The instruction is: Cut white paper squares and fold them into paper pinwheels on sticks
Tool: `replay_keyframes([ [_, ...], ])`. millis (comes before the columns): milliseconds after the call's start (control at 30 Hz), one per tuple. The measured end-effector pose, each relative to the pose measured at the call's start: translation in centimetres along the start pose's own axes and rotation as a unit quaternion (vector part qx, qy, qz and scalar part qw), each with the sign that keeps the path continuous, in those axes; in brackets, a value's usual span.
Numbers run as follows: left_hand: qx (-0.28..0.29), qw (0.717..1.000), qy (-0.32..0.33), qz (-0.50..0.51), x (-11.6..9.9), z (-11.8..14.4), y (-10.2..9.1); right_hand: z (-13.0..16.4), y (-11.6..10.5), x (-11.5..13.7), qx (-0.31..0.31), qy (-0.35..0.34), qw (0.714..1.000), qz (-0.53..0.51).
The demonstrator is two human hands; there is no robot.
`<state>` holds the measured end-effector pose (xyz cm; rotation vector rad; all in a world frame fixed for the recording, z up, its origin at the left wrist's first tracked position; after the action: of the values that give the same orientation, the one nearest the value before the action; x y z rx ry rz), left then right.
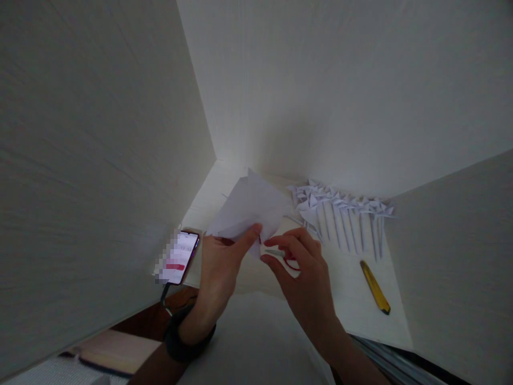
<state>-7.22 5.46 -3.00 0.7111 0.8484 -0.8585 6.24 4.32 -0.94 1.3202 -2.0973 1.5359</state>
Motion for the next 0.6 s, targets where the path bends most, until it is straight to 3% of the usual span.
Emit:
replay_keyframes([
  [300, 0.011, 1.0, 0.007, 0.006, 0.5, -0.1, -0.1, 0.3, 0.0, 0.9, -0.048, -0.036, 0.997, 0.048],
  [467, 0.007, 1.0, -0.016, 0.008, 0.4, -0.2, 0.0, -0.2, 0.0, 1.2, -0.029, -0.034, 0.998, 0.039],
  [600, 0.004, 0.999, 0.01, -0.035, -0.4, 0.3, 0.1, -0.6, -0.9, 1.1, 0.001, -0.02, 0.999, -0.035],
])
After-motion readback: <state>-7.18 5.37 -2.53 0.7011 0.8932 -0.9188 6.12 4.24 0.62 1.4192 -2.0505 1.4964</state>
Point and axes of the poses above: each hand's wrist, its own z-axis away from the middle knuckle, its own y-axis out of the palm, x = y × z, the point moved 3 cm from there along -z, towards the middle knuckle, and after that the axes turned 14 degrees about -y, right-handed, at the moved point
